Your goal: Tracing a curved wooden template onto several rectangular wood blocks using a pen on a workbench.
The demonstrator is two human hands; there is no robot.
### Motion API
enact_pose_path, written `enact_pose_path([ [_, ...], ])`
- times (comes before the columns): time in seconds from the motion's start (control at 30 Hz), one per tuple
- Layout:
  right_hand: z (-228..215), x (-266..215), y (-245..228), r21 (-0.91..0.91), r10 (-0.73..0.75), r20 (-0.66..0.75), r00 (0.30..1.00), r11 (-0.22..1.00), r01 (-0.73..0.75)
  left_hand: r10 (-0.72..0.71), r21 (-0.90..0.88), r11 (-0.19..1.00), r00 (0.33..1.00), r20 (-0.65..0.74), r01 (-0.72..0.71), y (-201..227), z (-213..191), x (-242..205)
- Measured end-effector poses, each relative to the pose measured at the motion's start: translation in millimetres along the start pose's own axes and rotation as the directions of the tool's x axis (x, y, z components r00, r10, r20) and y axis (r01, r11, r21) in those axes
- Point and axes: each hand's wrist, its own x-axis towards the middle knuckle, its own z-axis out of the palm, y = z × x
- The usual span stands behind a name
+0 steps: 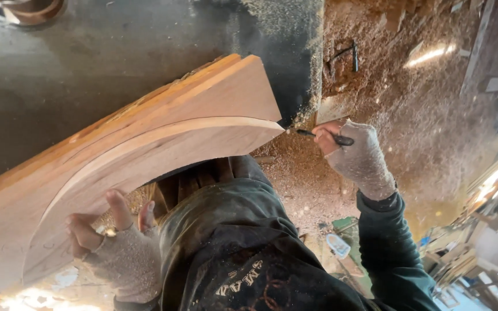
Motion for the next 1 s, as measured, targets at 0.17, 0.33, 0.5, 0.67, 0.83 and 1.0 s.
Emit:
enact_pose_path([
  [0.17,-5.8,25.9,-36.1,-0.118,-0.283,-0.017,0.959,0.953,0.279,0.005,0.097,0.995,0.994,0.11,-0.016,-10.2,19.7,-18.0],
  [0.33,21.8,75.9,-101.9,-0.259,-0.415,0.226,0.881,0.846,0.465,-0.067,0.068,0.996,0.99,0.126,0.059,-4.3,29.3,-19.8],
  [0.5,62.3,108.2,-157.4,-0.469,-0.458,0.325,0.828,0.682,0.561,-0.138,-0.085,0.987,0.99,-0.034,0.135,16.7,35.4,-12.9],
  [0.67,118.9,115.2,-251.9,-0.413,-0.534,0.483,0.694,0.56,0.719,-0.262,-0.193,0.951,0.96,-0.096,0.241,26.2,35.6,-8.5],
  [0.83,206.3,97.2,-317.3,-0.373,-0.596,0.611,0.521,0.364,0.854,-0.376,-0.276,0.902,0.919,-0.121,0.332,41.6,42.3,-5.1],
  [1.0,267.4,58.0,-375.1,-0.252,-0.507,0.824,0.252,0.07,0.965,-0.564,-0.566,0.622,0.811,0.155,0.541,59.5,51.9,-0.9],
])
